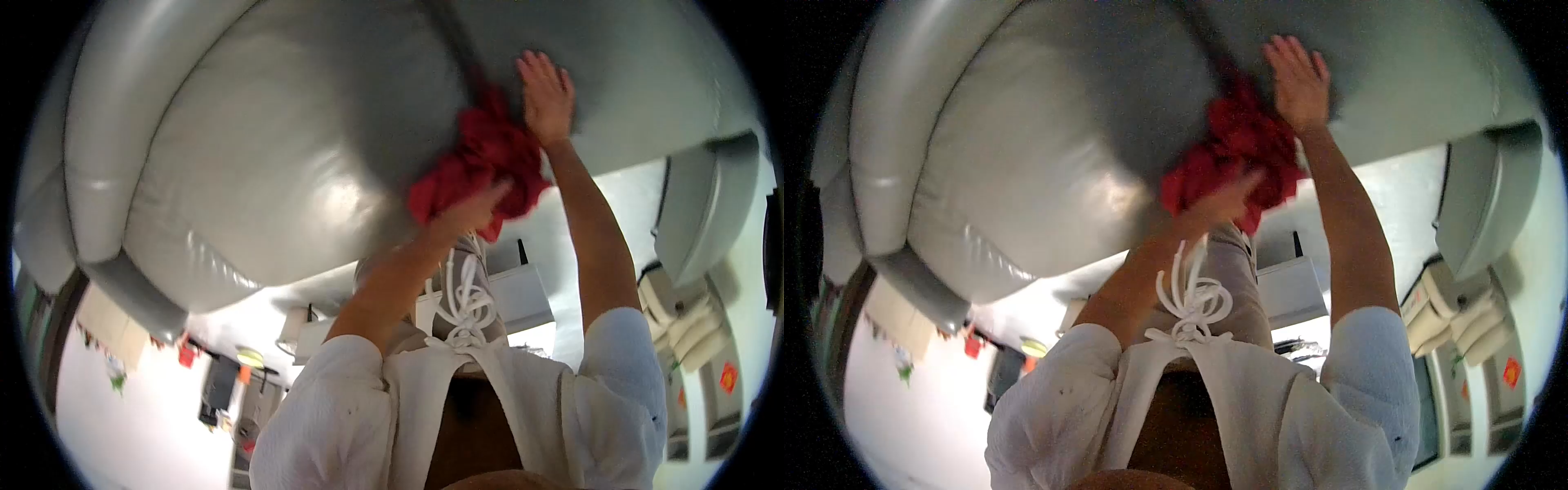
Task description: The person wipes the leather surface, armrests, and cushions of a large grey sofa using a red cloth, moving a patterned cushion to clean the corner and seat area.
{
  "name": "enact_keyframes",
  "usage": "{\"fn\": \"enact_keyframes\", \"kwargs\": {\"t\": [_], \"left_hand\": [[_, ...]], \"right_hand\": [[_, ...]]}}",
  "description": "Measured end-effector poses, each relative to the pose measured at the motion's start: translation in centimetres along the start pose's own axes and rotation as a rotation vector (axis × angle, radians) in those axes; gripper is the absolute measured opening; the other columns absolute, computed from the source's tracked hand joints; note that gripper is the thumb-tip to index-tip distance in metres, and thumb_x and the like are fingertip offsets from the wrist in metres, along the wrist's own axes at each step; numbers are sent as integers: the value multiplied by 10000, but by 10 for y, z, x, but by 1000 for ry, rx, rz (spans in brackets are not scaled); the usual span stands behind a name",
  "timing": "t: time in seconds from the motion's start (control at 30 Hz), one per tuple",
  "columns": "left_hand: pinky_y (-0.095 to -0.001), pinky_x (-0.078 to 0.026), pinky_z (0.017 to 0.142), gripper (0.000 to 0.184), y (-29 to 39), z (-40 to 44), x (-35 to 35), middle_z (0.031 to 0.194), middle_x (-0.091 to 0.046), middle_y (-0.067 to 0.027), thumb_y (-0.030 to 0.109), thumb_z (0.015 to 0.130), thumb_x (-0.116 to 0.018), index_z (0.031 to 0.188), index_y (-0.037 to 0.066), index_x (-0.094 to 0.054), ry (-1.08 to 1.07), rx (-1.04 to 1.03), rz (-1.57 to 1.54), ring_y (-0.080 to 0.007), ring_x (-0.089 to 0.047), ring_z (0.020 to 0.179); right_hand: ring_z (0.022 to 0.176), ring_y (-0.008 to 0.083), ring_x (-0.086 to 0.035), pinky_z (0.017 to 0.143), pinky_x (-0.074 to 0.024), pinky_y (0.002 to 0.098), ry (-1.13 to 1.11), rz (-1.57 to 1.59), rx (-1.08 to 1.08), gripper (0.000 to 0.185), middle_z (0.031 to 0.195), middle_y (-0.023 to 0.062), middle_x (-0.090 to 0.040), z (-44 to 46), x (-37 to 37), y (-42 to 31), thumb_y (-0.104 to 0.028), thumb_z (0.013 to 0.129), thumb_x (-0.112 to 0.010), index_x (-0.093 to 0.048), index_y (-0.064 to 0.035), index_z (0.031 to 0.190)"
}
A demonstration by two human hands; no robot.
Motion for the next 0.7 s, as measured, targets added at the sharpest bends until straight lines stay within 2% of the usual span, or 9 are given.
{"fn": "enact_keyframes", "kwargs": {"t": [0.07,0.13,0.2,0.3,0.37,0.43,0.5,0.6,0.7], "left_hand": [[-371,-403,974,466,-15,-34,-44,1253,-526,-126,171,920,-404,1385,193,-379,-194,278,-259,-322,-518,1091],[-356,-426,939,458,-27,-62,-48,1226,-539,-135,194,920,-408,1377,221,-394,-366,448,-408,-306,-553,1033],[-366,-421,967,554,-16,-93,-10,1310,-458,-165,193,849,-520,1384,219,-379,-399,318,-248,-340,-535,1073],[-393,-424,986,729,-39,-122,16,1415,-309,-207,163,734,-649,1396,203,-347,5,-237,599,-378,-508,1120],[-419,-441,954,753,-23,-130,86,1435,-229,-234,104,704,-663,1383,172,-346,90,-166,425,-389,-466,1167],[-438,-432,950,725,-16,-143,168,1392,-288,-250,64,686,-656,1352,139,-381,351,-26,306,-402,-412,1211],[-442,-420,973,652,-12,-169,230,1352,-324,-266,67,698,-634,1313,102,-421,762,-150,307,-433,-384,1215],[-430,-424,969,598,-42,-209,199,1328,-368,-228,85,702,-640,1272,74,-460,920,-104,530,-435,-404,1191],[-420,-392,1000,573,-113,-248,111,1308,-379,-221,145,719,-627,1267,87,-472,859,-64,469,-429,-405,1178]], "right_hand": [[1353,157,-299,1114,-137,456,-42,-63,-3,467,1440,-33,-378,2,-2,-8,-182,902,-422,-415,-216,1368],[1362,178,-282,1115,-127,460,-20,-52,2,451,1448,-12,-364,0,-3,-9,-188,925,-386,-403,-200,1375],[1368,193,-268,1117,-119,464,29,-41,24,450,1457,-2,-347,2,-5,-10,-206,936,-365,-387,-195,1385],[1374,201,-255,1118,-112,469,63,-54,55,461,1468,-1,-327,1,-6,-14,-232,936,-356,-368,-198,1395],[1375,207,-252,1118,-111,474,98,-55,80,472,1471,0,-320,3,-6,-18,-250,933,-351,-356,-201,1402],[1376,208,-250,1115,-113,476,101,-87,91,475,1472,0,-319,5,-4,-19,-257,932,-348,-354,-194,1402],[1374,214,-257,1107,-131,482,102,-109,112,479,1469,7,-327,6,-6,-21,-276,930,-354,-354,-180,1400],[1358,239,-291,1082,-200,479,129,-182,64,481,1452,48,-352,6,1,-36,-311,928,-384,-380,-136,1376],[1333,270,-330,1051,-268,462,156,-98,63,483,1426,98,-377,17,-14,-74,-340,925,-414,-419,-91,1338]]}}
Point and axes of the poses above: each hand's wrist, its own z-axis towards the middle knuckle, its own x-axis out of the back of the hand, y = z × x, the point moved 4 cm from there along z, towards the middle knuckle
